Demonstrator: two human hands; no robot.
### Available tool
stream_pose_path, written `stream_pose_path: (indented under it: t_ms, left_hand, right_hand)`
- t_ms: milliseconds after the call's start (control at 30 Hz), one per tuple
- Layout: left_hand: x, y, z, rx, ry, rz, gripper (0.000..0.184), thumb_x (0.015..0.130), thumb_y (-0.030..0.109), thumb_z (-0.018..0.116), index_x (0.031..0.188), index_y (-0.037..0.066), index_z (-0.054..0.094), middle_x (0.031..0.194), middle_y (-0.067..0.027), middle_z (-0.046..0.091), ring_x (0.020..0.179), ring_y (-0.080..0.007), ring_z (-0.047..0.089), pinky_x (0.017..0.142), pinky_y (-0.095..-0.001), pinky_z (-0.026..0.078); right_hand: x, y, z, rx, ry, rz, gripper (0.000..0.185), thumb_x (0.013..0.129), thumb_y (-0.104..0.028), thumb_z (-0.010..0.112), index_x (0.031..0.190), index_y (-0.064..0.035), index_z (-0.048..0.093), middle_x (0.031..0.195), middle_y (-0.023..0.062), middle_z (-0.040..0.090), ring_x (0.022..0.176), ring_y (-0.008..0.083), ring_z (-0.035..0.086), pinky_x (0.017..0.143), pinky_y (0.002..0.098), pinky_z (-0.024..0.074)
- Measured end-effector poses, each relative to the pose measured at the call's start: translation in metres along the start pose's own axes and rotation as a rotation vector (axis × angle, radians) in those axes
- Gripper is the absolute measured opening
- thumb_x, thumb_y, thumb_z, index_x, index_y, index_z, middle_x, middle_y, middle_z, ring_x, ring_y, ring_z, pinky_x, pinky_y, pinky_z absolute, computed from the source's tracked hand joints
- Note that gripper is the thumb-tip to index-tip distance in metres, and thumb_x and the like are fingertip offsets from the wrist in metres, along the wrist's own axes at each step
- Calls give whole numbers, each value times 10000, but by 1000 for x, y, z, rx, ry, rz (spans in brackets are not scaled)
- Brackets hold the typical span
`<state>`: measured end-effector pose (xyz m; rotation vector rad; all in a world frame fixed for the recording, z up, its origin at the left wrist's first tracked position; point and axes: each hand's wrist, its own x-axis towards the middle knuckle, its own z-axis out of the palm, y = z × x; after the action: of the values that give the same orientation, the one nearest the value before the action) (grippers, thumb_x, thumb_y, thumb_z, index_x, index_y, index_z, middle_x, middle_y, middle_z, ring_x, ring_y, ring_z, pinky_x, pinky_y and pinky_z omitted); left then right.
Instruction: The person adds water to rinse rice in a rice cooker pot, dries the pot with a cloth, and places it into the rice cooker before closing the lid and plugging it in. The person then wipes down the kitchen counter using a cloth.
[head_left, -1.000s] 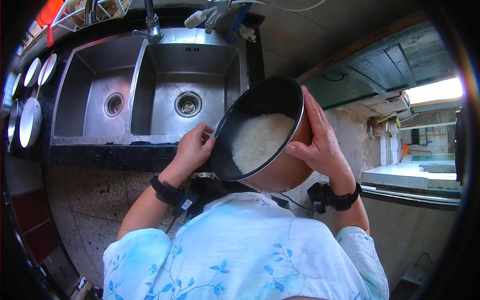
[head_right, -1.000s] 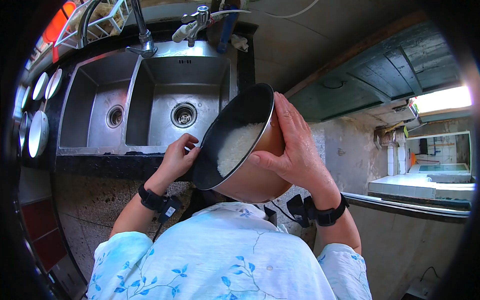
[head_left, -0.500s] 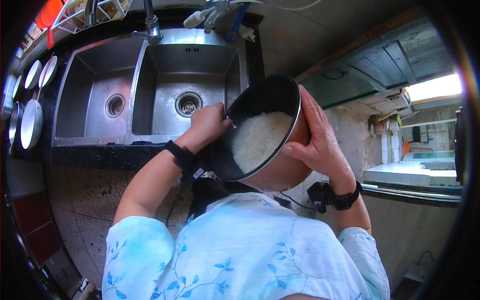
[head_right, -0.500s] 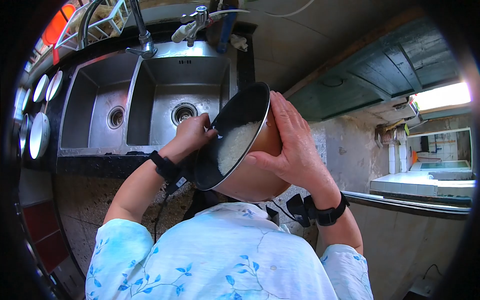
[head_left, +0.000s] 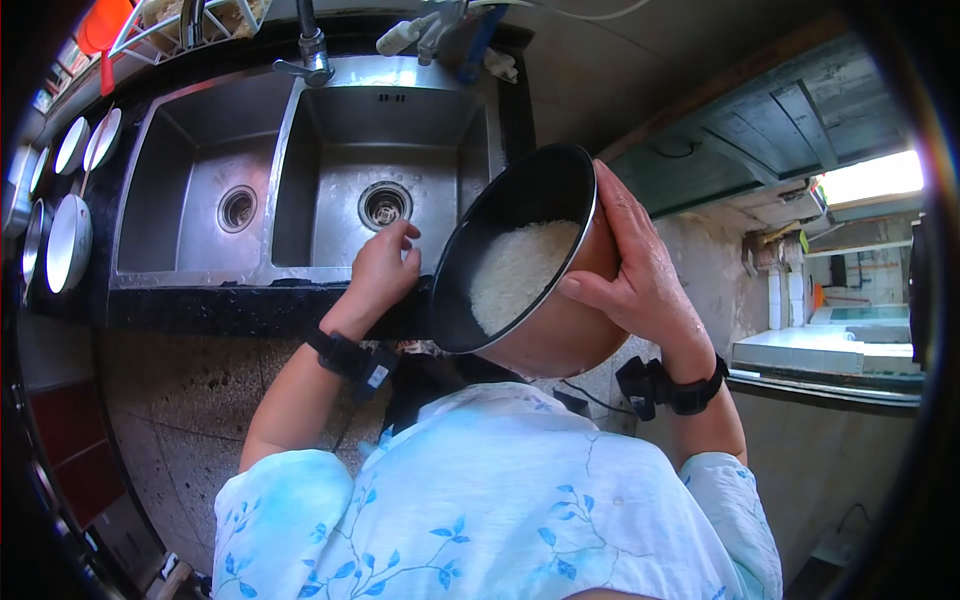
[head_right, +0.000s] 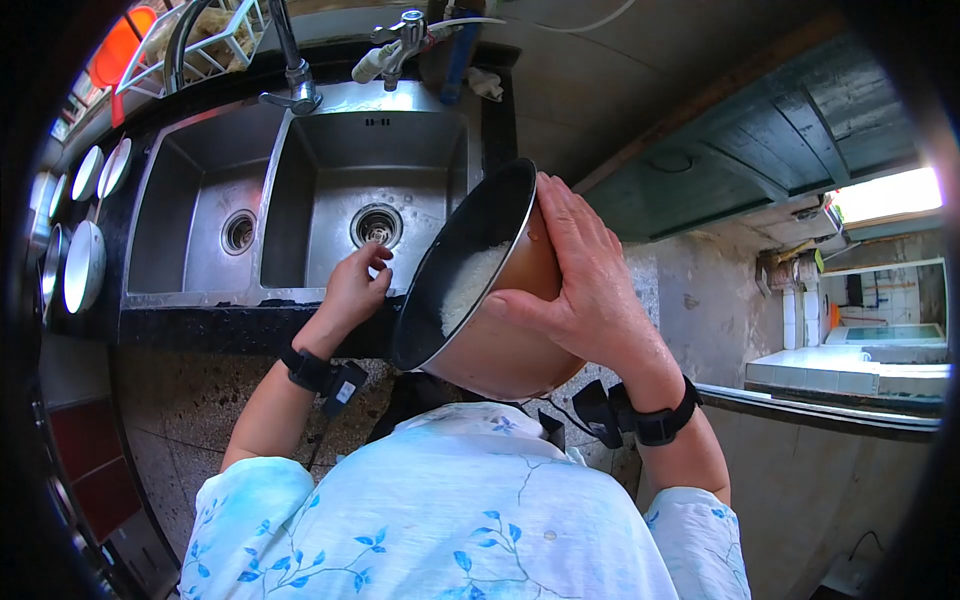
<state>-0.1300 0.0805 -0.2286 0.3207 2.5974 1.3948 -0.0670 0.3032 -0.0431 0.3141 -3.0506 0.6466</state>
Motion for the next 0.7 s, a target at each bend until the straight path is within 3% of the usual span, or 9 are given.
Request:
stream_pose_path:
  t_ms: [67, 233, 300, 333, 367, 433, 533, 700]
  left_hand:
    - [-10, 1, 2, -38, -5, 1, 195, 712, 107, 490, 889, 41, 537, 720, -143, 592, 687, -300, 575, 633, -369, 453]
    - [-34, 8, 3, -103, -43, -31, 200, 733, 109, 492, 911, 23, 519, 688, -147, 586, 654, -297, 576, 608, -354, 453]
    - [-43, 7, 7, -270, -87, -110, 218, 744, 117, 501, 937, 14, 502, 668, -147, 574, 625, -276, 571, 601, -339, 449]
    - [-46, -1, 14, -344, -117, -110, 226, 778, 111, 482, 982, 16, 473, 642, -101, 547, 565, -199, 550, 551, -298, 450]
    - [-49, 0, 13, -346, -114, -112, 226, 778, 111, 482, 982, 16, 473, 642, -101, 547, 565, -199, 550, 551, -298, 450]
    - [-55, 7, 12, -716, -227, -305, 238, 840, 106, 413, 1072, 52, 427, 699, -13, 515, 524, -60, 469, 461, -198, 379]
    - [-58, 11, 16, -904, -234, -409, 261, 845, 110, 385, 1098, 48, 404, 731, -10, 510, 525, -47, 453, 451, -184, 370]
    - [-57, 12, 22, -963, -208, -387, 274, 844, 92, 364, 1108, 26, 392, 740, -22, 515, 552, -50, 468, 471, -191, 388]
  right_hand:
    - [1, -1, 1, -29, -3, -11, 945, 622, -614, 556, 1297, -38, 229, 1318, 183, 264, 1232, 318, 232, 1011, 400, 178]
    - [0, -1, 3, -35, 5, -17, 943, 619, -602, 573, 1293, -36, 234, 1311, 185, 274, 1226, 323, 242, 1008, 399, 184]
    - [1, -2, 3, -19, 9, -6, 944, 618, -600, 579, 1292, -36, 236, 1308, 187, 278, 1223, 325, 247, 1007, 399, 187]
    - [1, -1, 3, 4, 15, 0, 946, 615, -605, 581, 1291, -37, 239, 1305, 189, 282, 1221, 328, 250, 1005, 399, 192]
    - [2, -1, 4, 28, 21, 7, 949, 612, -610, 583, 1289, -39, 243, 1302, 191, 286, 1219, 330, 253, 1003, 399, 198]
    - [3, -1, 4, 28, 19, 3, 955, 609, -628, 574, 1288, -41, 247, 1300, 192, 288, 1215, 333, 259, 999, 400, 208]
    - [6, -2, 4, 26, 19, 4, 967, 603, -663, 553, 1284, -45, 253, 1295, 193, 296, 1208, 337, 271, 992, 405, 228]
    - [9, -5, 4, 14, 27, -9, 971, 602, -697, 523, 1279, -50, 266, 1284, 192, 315, 1195, 341, 292, 983, 411, 252]
